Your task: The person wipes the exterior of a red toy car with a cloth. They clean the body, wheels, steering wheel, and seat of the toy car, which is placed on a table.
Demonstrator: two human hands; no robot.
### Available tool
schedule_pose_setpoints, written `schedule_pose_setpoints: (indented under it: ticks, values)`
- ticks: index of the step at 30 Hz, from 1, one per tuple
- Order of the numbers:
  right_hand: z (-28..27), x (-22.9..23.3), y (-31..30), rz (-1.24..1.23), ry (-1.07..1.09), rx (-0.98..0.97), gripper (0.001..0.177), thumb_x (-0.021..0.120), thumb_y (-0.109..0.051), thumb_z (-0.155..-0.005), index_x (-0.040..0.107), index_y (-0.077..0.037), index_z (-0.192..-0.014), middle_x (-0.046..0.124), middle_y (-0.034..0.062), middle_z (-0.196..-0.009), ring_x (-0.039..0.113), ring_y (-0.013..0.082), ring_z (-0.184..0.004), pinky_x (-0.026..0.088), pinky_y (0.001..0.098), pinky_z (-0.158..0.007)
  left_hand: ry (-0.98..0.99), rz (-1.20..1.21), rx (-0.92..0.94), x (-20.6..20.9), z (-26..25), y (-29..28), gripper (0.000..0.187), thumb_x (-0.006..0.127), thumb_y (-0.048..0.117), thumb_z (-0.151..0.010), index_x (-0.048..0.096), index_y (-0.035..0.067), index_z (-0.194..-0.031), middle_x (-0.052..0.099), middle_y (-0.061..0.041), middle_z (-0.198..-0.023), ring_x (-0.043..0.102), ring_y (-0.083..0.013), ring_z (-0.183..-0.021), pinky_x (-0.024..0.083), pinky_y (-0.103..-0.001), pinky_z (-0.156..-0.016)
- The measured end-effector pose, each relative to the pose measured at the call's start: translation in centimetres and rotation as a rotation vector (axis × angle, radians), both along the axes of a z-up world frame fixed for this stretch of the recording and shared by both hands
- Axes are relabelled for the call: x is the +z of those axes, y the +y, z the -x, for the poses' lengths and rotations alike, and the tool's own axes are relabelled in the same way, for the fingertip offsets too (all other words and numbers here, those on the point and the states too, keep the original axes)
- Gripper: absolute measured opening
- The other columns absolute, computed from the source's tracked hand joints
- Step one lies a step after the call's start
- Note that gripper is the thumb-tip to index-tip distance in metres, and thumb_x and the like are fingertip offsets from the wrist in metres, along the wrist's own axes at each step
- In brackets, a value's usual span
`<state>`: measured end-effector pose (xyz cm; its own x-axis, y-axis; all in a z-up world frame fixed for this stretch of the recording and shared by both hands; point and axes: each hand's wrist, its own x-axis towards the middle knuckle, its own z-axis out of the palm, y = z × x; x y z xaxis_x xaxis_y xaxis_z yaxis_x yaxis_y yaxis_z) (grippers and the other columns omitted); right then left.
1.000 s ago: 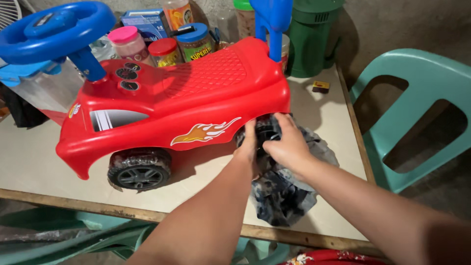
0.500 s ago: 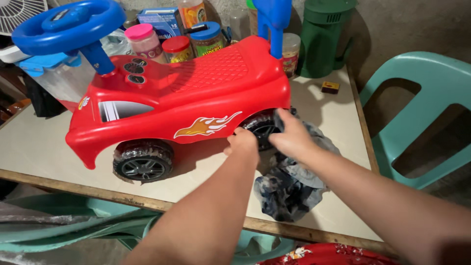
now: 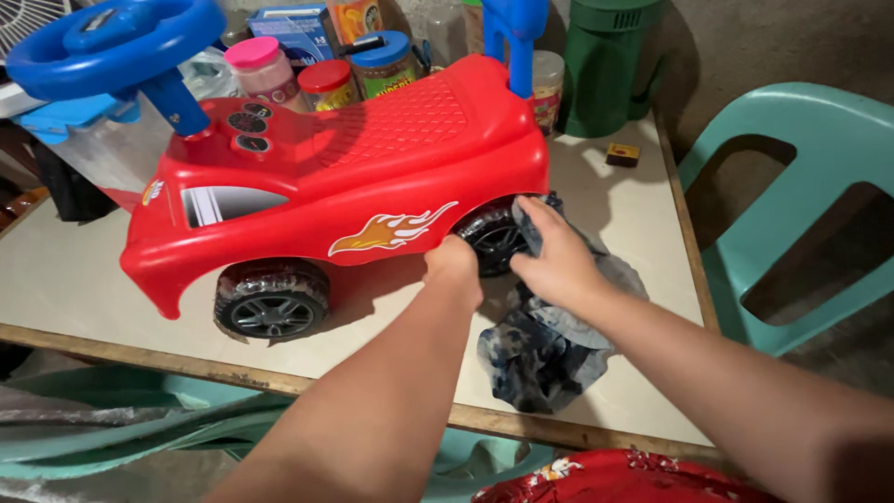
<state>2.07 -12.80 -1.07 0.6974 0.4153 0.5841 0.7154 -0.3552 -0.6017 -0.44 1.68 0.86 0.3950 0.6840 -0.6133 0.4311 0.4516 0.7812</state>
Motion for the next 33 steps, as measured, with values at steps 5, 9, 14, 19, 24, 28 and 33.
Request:
schedule_pose_setpoints:
  ticks: [5,9,14,19,24,28,33]
  values:
    - [-1.1,-0.8,0.0,-0.002,0.614,-0.171,0.083,0.07,-0.001,-0.067,0.046,0.001,-0.146,0.061,0.0193,-0.13,0.057,0.0316,-0.122,0.045,0.0357,-0.1,-0.036,0.028,0.038,-0.3,-0.9,0.3,0.071,0.061,0.051,-0.087,0.059,0.002,-0.139,0.059,-0.016,-0.142,0.06,-0.0329,-0.123,0.048,-0.051,-0.099]
    - [-3.6,0.4,-0.7,-0.075,1.028,-0.135,0.085,0.063,-0.002,-0.069,0.041,-0.005,-0.151,0.067,0.0195,-0.108,0.061,0.0324,-0.096,0.05,0.0401,-0.082,-0.125,0.077,0.066,-0.3,-0.4,-0.5,0.073,0.07,0.048,-0.081,0.061,0.0,-0.135,0.063,-0.017,-0.138,0.063,-0.0303,-0.118,0.05,-0.046,-0.096]
    - [-3.5,1.2,0.1,-0.11,0.813,-0.001,0.077,0.062,0.0,-0.064,0.053,-0.004,-0.14,0.067,0.0145,-0.102,0.062,0.025,-0.09,0.05,0.0351,-0.074,-0.157,0.004,-0.124,1.4,-0.2,-1.0,0.075,0.081,0.045,-0.075,0.065,-0.002,-0.13,0.067,-0.017,-0.132,0.066,-0.0272,-0.112,0.053,-0.041,-0.092]
    - [-1.5,0.7,-0.1,-0.112,0.817,-0.082,0.082,0.064,0.0,-0.061,0.05,-0.01,-0.141,0.068,0.0144,-0.109,0.064,0.0269,-0.1,0.052,0.0353,-0.08,-0.256,0.01,-0.21,1.3,0.2,-1.2,0.105,0.094,0.045,-0.05,0.055,-0.001,-0.136,0.066,-0.017,-0.134,0.07,-0.0297,-0.115,0.059,-0.046,-0.095]
    - [-2.0,0.6,-0.5,0.052,0.231,-0.067,0.07,0.074,-0.009,-0.067,0.058,-0.003,-0.134,0.061,0.0217,-0.131,0.058,0.0361,-0.123,0.046,0.0387,-0.103,-0.153,0.165,-0.117,-0.3,0.4,-1.1,0.122,0.09,0.06,-0.047,0.05,-0.005,-0.143,0.064,-0.018,-0.134,0.065,-0.0372,-0.119,0.048,-0.062,-0.101]
    - [-2.5,-0.3,-1.5,0.092,0.275,-0.028,0.066,0.071,-0.011,-0.071,0.058,-0.002,-0.135,0.06,0.0182,-0.136,0.058,0.0347,-0.127,0.047,0.0373,-0.104,-0.044,-0.246,0.115,-0.8,-0.4,-3.0,0.139,0.102,0.057,-0.047,0.026,-0.004,-0.146,0.037,-0.021,-0.145,0.044,-0.0402,-0.132,0.041,-0.049,-0.109]
    - [-2.6,-1.4,-1.6,-0.024,0.071,0.107,0.073,0.073,-0.004,-0.072,0.053,0.008,-0.141,0.055,0.0259,-0.14,0.054,0.0383,-0.128,0.044,0.0416,-0.103,-0.028,-0.391,-0.03,0.4,0.6,-3.7,0.125,0.096,0.058,-0.048,0.04,-0.004,-0.14,0.05,-0.02,-0.143,0.051,-0.0341,-0.135,0.044,-0.043,-0.114]
